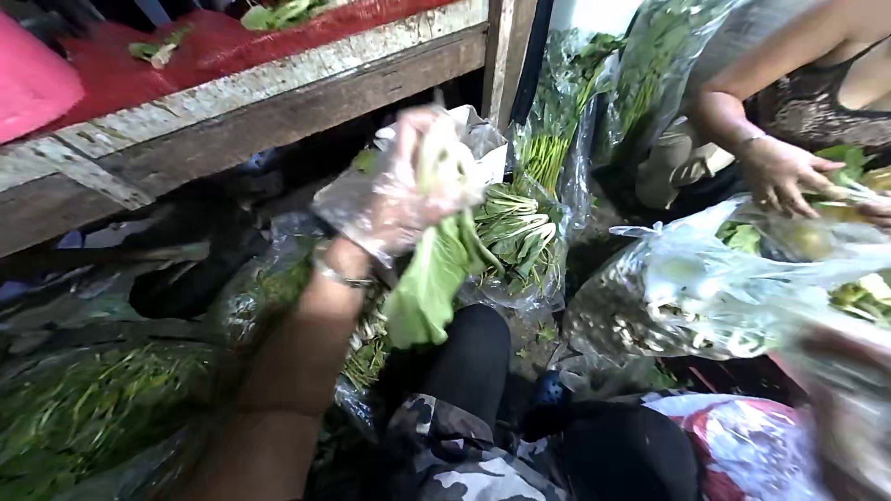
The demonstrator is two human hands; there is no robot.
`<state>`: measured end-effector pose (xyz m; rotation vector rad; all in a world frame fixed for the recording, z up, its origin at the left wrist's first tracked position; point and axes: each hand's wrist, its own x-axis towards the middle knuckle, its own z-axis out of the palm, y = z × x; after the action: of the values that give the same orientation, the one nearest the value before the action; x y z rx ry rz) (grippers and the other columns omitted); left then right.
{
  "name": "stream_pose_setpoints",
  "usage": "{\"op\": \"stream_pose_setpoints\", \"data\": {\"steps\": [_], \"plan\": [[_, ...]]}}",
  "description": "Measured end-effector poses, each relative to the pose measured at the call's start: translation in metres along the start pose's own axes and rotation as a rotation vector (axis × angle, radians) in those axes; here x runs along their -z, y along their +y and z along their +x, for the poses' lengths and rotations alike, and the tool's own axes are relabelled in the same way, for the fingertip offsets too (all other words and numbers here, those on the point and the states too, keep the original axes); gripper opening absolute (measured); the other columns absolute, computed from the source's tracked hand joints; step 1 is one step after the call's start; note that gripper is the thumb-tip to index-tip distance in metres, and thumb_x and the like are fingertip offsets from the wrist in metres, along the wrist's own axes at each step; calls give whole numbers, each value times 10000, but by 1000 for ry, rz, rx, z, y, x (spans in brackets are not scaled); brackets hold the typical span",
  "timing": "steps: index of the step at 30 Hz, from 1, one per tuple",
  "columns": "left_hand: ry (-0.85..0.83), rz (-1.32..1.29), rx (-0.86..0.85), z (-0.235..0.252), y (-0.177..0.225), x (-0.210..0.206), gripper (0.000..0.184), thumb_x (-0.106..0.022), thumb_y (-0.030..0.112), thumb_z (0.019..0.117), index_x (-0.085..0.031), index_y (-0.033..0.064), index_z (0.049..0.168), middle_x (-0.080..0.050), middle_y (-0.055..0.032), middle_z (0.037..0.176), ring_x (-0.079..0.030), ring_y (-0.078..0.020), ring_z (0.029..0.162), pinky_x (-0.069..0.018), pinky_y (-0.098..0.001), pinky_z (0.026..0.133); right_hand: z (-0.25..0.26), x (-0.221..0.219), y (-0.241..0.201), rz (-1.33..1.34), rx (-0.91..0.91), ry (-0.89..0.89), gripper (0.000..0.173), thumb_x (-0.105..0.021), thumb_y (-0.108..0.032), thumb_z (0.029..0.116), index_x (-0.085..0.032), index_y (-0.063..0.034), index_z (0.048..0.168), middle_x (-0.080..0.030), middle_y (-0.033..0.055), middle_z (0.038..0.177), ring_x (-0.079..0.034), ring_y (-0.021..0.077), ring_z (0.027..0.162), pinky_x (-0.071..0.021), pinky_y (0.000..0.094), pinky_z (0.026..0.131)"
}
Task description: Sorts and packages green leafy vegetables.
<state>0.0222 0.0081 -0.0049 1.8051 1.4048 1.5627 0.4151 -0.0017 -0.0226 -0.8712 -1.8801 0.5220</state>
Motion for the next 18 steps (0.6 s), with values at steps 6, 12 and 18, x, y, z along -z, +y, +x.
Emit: {"op": "stream_pose_setpoints", "data": {"steps": [6,12,18], "plan": [[-165,-309,259,-27,-20,-121,509,-666,285,912,-522,88,1359,-639,29,1053,-586,12,863,-507,-185,738,49,-119,25,99,-36,-128,319,-646,-124,957,-692,-14,1253,-698,135,1121,-677,161,972,-581,330,852],[-223,-253,250,-44,-41,-154,525,-375,376,1083,-525,-32,1378,-616,-98,1283,-557,-45,1145,-449,-236,1011,25,-133,56,199,-217,-24,272,-671,-229,929,-724,-59,1135,-697,44,1036,-654,71,890,-563,283,794],[-221,-209,328,-54,-32,-154,510,-359,314,1102,-571,-94,1322,-653,-141,1224,-568,-20,1133,-429,-186,1016,20,-141,63,292,-189,22,247,-661,-153,939,-696,-2,1131,-708,24,1006,-654,12,844,-570,214,776]]}}
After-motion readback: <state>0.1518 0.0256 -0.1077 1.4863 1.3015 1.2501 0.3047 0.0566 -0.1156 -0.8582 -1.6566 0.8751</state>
